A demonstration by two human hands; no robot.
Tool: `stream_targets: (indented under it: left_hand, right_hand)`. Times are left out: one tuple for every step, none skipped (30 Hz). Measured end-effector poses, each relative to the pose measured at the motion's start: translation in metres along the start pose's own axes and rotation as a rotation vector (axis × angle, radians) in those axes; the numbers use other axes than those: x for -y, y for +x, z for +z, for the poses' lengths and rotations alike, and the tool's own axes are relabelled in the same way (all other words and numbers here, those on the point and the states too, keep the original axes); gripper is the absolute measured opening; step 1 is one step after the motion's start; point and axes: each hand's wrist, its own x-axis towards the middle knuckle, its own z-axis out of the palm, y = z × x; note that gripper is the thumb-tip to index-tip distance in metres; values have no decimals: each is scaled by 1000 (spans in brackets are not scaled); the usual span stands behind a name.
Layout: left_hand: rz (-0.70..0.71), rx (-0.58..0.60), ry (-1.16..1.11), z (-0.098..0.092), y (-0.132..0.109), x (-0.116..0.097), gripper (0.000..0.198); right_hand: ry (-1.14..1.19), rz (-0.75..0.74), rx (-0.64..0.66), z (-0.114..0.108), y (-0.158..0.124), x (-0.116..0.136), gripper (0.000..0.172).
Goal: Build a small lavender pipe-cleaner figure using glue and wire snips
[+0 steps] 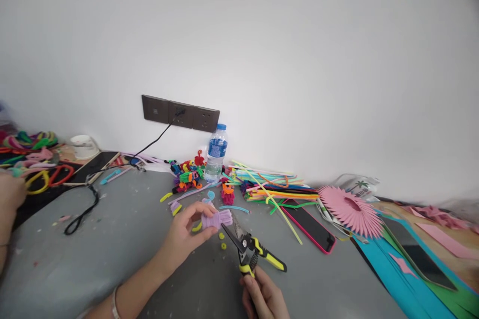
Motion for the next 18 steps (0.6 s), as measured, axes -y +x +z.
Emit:
stream_targets:
  left_hand:
    - [-3, -2, 1, 0, 0, 0, 16]
    - [-5, -4, 2, 0, 0, 0, 16]
    - [-8, -5, 2, 0, 0, 0, 16]
    - [-10, -6, 2, 0, 0, 0, 16]
    - [-10, -7, 2, 0, 0, 1, 16]
    - [-8, -8, 3, 0, 0, 1, 16]
    - [-3, -8, 5, 0, 0, 1, 17]
    - [1, -8, 8, 0, 0, 1, 17]
    - [6, -6, 12, 0, 1, 1, 16]
    - [10, -5, 16, -1, 1, 1, 16]
    - [14, -5, 21, -1, 1, 0, 16]
    - [16, -4, 26, -1, 1, 0, 16]
    - [17, -6, 32, -1, 1, -1, 16]
    - [17, -8, 37, -1, 1, -1, 16]
    - [14, -11, 42, -1, 1, -1, 16]
    - [10, -14, 47, -1, 1, -1, 16]
    - [9, -15, 51, 0, 1, -1, 16]
    - [11, -16, 52, 0, 1, -1, 16]
  right_hand:
    - [-5, -5, 6, 0, 0, 1, 67]
    - [-10, -10, 12, 0, 0, 1, 67]
    - [-12, -13, 12, 0, 0, 0, 67]
    - [-12, -14, 13, -1, 0, 0, 67]
    - [-11, -13, 24, -1, 1, -2, 67]
    - [-8, -13, 35, -2, 2, -3, 66]
    - [-4, -13, 40, -2, 3, -5, 66]
    - [-1, -16, 44, -2, 3, -6, 66]
    - [-1, -22, 48, -2, 4, -8, 66]
    - [-4, -29, 51, -2, 4, -8, 66]
    - [-5, -36, 47, -1, 4, -9, 66]
    - [-3, -40, 35, 0, 4, -8, 66]
    - [3, -42, 15, 2, 3, -8, 66]
    - [10, -41, -9, 3, 3, -7, 65]
    - [16, -39, -39, 5, 2, -7, 65]
    - [18, -35, -66, 6, 2, -6, 65]
    - [15, -32, -83, 6, 1, -6, 64]
    - [7, -26, -80, 6, 2, -6, 64]
